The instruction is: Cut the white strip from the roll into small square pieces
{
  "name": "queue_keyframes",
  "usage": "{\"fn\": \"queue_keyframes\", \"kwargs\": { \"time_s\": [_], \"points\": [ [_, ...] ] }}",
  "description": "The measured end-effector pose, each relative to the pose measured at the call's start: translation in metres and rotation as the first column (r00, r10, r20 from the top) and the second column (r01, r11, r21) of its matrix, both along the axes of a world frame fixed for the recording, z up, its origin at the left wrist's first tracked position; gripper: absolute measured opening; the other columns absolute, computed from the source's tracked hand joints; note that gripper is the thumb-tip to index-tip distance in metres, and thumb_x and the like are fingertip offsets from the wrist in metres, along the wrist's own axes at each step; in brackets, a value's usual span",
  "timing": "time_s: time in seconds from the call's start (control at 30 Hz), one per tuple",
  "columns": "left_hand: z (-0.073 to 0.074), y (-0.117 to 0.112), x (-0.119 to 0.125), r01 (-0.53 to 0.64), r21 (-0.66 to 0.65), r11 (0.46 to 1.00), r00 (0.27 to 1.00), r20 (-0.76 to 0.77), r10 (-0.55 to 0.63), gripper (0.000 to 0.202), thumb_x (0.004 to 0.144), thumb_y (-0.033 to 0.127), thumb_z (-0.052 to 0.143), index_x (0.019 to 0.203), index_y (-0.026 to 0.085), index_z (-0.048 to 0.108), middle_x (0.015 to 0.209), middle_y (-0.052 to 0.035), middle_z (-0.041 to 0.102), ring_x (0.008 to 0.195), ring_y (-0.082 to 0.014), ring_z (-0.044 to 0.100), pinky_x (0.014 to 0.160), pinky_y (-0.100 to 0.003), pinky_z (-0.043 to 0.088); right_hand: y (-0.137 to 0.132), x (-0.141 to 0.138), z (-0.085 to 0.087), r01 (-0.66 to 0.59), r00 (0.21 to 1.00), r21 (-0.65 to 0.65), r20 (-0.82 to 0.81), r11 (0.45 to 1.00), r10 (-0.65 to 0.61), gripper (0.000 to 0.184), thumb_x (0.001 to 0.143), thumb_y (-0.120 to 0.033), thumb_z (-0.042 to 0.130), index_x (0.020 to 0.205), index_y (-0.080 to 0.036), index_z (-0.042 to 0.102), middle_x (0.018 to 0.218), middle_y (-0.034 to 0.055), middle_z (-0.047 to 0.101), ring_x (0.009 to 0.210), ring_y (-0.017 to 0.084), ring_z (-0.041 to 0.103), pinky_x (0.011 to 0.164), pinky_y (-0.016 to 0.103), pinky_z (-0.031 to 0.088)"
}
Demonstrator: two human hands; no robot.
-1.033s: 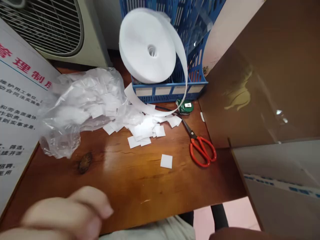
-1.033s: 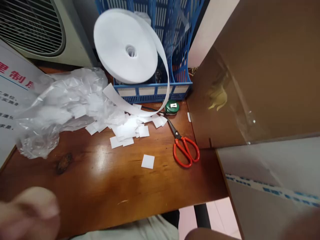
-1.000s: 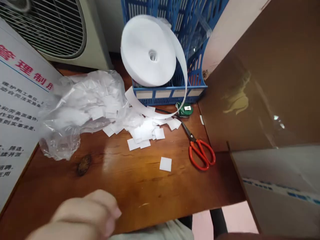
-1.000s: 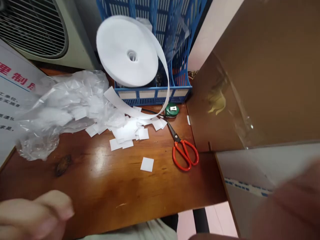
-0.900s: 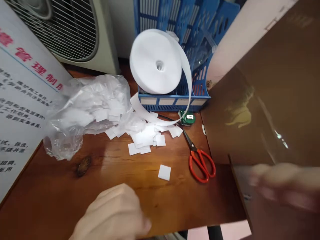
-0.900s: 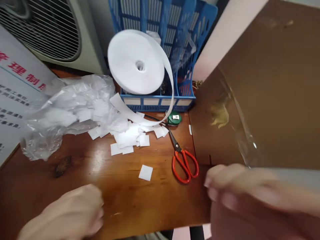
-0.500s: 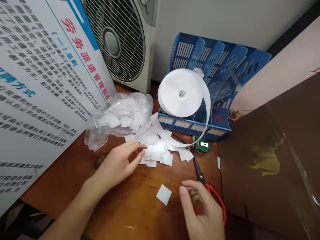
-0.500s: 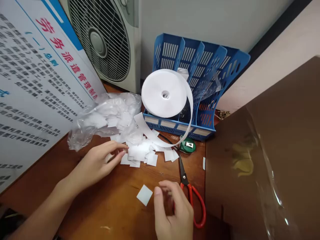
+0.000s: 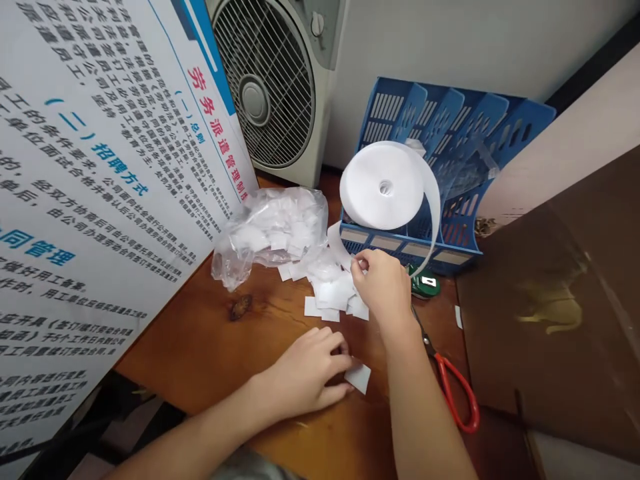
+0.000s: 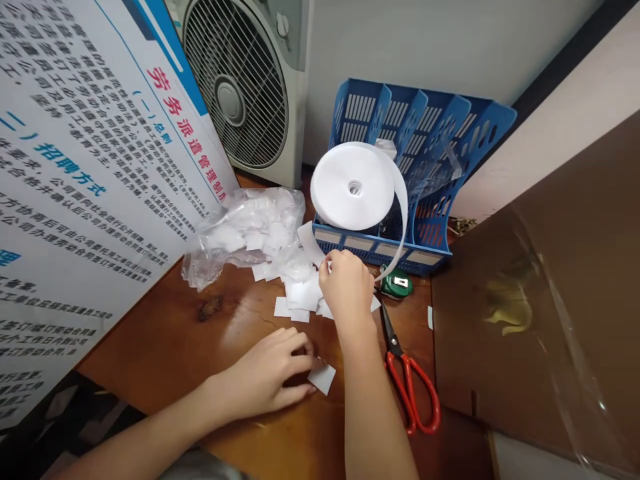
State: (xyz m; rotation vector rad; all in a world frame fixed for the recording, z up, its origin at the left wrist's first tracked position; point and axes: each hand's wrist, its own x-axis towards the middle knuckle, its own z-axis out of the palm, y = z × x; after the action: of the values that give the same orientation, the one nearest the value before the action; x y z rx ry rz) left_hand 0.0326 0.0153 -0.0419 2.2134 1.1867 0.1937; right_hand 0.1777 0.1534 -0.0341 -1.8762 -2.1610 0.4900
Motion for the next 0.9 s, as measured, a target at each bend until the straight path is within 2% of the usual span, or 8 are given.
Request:
{"fn": "queue_keyframes", "kwargs": {
  "time_s": [0.17,0.33,0.47,0.53,0.63,0.77,0.83,0.9],
  "points": [
    [-0.008,0.000,-0.003,-0.011,0.060,0.998,1.000,0.022,0.009,0.023,0.092,0.041,0.070,0.105,0.023,0.075,0.109,-0.0027,0.068,0.094,-0.0225,0.062,0.081,-0.036,0.048,0.026,-0.016,-0.017,-0.009,0.999,-0.118,0.038,0.993,0.014,0.038,0.089,-0.039,0.061,0.117,-0.017,0.076,0.098,0.0182,0.077,0.097,0.041,0.071,0.073,0.041,0.045],
    [-0.014,0.002,-0.008,-0.020,0.069,0.997,0.996,0.091,0.013,0.019,0.101,0.029,0.057,0.108,0.025,0.074,0.108,-0.0010,0.069,0.091,-0.0184,0.064,0.081,-0.031,0.048,0.034,-0.020,-0.034,-0.018,0.999,-0.166,-0.029,0.986,0.014,0.041,0.085,-0.042,0.062,0.120,-0.025,0.075,0.101,0.0118,0.078,0.099,0.037,0.071,0.074,0.038,0.046],
    [-0.007,0.004,-0.019,-0.063,0.043,0.997,0.990,0.129,0.057,0.026,0.105,0.024,0.049,0.118,0.026,0.071,0.105,-0.0027,0.068,0.086,-0.0158,0.067,0.074,-0.026,0.048,0.034,-0.015,-0.036,0.072,0.991,-0.104,-0.101,0.992,-0.082,0.027,0.079,-0.038,0.066,0.101,-0.025,0.076,0.086,0.0077,0.075,0.084,0.030,0.069,0.068,0.034,0.042],
    [0.002,0.004,-0.025,-0.131,0.016,0.991,0.983,0.131,0.128,0.025,0.106,0.024,0.048,0.116,0.025,0.070,0.098,-0.0019,0.070,0.082,-0.0164,0.069,0.071,-0.026,0.048,0.034,-0.006,-0.033,0.095,0.982,-0.041,-0.157,0.995,-0.101,0.016,0.079,-0.035,0.065,0.086,-0.023,0.073,0.079,0.0063,0.071,0.080,0.027,0.065,0.069,0.035,0.042],
    [0.014,0.007,-0.036,-0.231,-0.059,0.971,0.955,0.177,0.238,0.020,0.105,0.022,0.047,0.110,0.022,0.066,0.097,-0.0006,0.074,0.080,-0.0156,0.069,0.072,-0.026,0.047,0.031,0.012,-0.023,0.083,0.961,0.085,-0.269,0.993,-0.058,0.014,0.079,-0.034,0.065,0.076,-0.021,0.068,0.089,0.0084,0.069,0.093,0.028,0.062,0.084,0.039,0.045],
    [0.019,0.014,-0.050,-0.369,-0.084,0.926,0.904,0.201,0.378,0.013,0.102,0.025,0.052,0.100,0.022,0.065,0.084,0.0006,0.067,0.068,-0.0131,0.061,0.065,-0.024,0.045,0.014,0.035,0.000,0.064,0.858,0.168,-0.513,0.984,0.032,0.010,0.086,-0.032,0.064,0.091,-0.022,0.062,0.103,0.0055,0.074,0.092,0.022,0.069,0.082,0.035,0.052],
    [0.018,0.016,-0.057,-0.413,-0.110,0.904,0.875,0.227,0.427,0.011,0.102,0.025,0.053,0.100,0.021,0.063,0.082,0.0010,0.066,0.068,-0.0124,0.061,0.066,-0.023,0.047,-0.002,0.042,0.016,0.125,0.774,0.231,-0.632,0.965,0.051,0.011,0.089,-0.031,0.065,0.095,-0.024,0.060,0.104,0.0041,0.075,0.092,0.021,0.071,0.079,0.033,0.055],
    [0.016,0.014,-0.061,-0.431,-0.133,0.892,0.862,0.233,0.451,0.011,0.103,0.026,0.053,0.100,0.021,0.062,0.080,0.0017,0.066,0.066,-0.0115,0.062,0.066,-0.022,0.049,-0.021,0.049,0.033,0.214,0.746,0.319,-0.664,0.923,0.057,0.008,0.087,-0.028,0.068,0.092,-0.025,0.064,0.095,0.0036,0.073,0.088,0.023,0.071,0.077,0.035,0.054]
  ]
}}
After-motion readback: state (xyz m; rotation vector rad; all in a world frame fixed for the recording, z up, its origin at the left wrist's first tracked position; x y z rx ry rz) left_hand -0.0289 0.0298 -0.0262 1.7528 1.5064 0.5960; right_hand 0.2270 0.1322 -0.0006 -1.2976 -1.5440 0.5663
